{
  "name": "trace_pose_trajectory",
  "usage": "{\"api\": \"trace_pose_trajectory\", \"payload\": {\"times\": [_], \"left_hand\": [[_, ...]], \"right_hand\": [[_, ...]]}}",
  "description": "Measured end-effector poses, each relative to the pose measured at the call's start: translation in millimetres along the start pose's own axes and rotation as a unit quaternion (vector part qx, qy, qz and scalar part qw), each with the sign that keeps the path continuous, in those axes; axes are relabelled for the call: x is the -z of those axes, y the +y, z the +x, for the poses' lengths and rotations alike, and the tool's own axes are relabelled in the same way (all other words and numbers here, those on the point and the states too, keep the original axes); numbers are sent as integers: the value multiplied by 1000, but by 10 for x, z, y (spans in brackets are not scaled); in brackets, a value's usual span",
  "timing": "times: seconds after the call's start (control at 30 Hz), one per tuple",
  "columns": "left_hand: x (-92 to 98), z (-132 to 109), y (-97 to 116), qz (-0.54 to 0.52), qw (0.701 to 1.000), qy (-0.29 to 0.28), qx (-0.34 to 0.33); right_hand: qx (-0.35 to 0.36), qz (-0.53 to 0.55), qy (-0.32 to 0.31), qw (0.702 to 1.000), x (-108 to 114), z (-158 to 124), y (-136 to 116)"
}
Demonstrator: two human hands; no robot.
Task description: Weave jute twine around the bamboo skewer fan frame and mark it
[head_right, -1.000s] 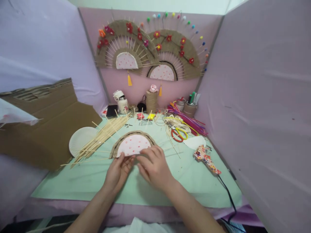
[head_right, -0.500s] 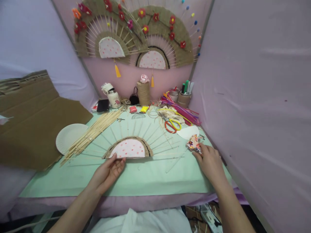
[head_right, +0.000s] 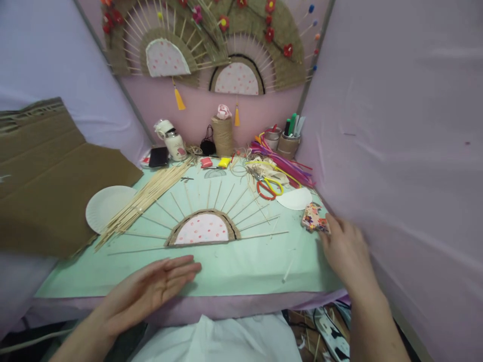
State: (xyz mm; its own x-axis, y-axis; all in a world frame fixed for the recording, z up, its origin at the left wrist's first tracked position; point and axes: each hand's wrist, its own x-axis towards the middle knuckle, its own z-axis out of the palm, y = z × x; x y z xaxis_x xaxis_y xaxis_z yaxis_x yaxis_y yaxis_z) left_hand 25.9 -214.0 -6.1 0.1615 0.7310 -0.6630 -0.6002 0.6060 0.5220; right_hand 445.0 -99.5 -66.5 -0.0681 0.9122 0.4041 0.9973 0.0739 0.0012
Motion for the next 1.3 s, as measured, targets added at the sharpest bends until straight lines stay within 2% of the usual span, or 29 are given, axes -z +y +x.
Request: {"api": "trace_pose_trajectory", "payload": {"times": [0.07, 0.1, 0.17, 0.23, 0.3, 0.4, 0.5, 0.57, 0.63, 0.73, 0.83, 1.03, 1.17, 1.3], "left_hand": [[-4, -53, -63, 138, 990, -13, -42], [-32, -44, -76, 218, 972, -10, -88], [-132, 50, -49, 357, 908, 5, -221], [-246, 219, 49, 431, 831, 7, -351], [-317, 416, 194, 477, 775, -3, -414], [-296, 653, 411, 571, 717, -13, -399], [-211, 755, 539, 697, 622, -2, -358], [-177, 773, 567, 755, 564, 7, -335], [-165, 789, 567, 783, 530, 14, -327], [-154, 835, 549, 792, 504, 31, -343], [-132, 885, 531, 788, 491, 42, -368], [-88, 913, 500, 774, 504, 50, -380], [-78, 917, 484, 771, 502, 55, -388], [-84, 920, 489, 770, 501, 44, -393]], "right_hand": [[-6, 12, 14, 1000, 131, 31, -113], [-2, 28, 23, 999, 191, 53, -193], [24, 78, 44, 996, 293, 98, -410], [82, 139, 43, 986, 369, 134, -694], [140, 200, 16, 970, 427, 165, -1015], [217, 282, -80, 931, 479, 241, -1475], [286, 336, -170, 881, 458, 400, -1826], [299, 341, -211, 866, 402, 533, -1990], [292, 322, -240, 868, 336, 651, -2105], [289, 286, -269, 873, 258, 755, -2200], [296, 269, -283, 872, 211, 777, -2223], [304, 275, -301, 861, 155, 748, -2211], [297, 285, -296, 862, 162, 758, -2226], [305, 298, -310, 850, 201, 789, -2247]]}}
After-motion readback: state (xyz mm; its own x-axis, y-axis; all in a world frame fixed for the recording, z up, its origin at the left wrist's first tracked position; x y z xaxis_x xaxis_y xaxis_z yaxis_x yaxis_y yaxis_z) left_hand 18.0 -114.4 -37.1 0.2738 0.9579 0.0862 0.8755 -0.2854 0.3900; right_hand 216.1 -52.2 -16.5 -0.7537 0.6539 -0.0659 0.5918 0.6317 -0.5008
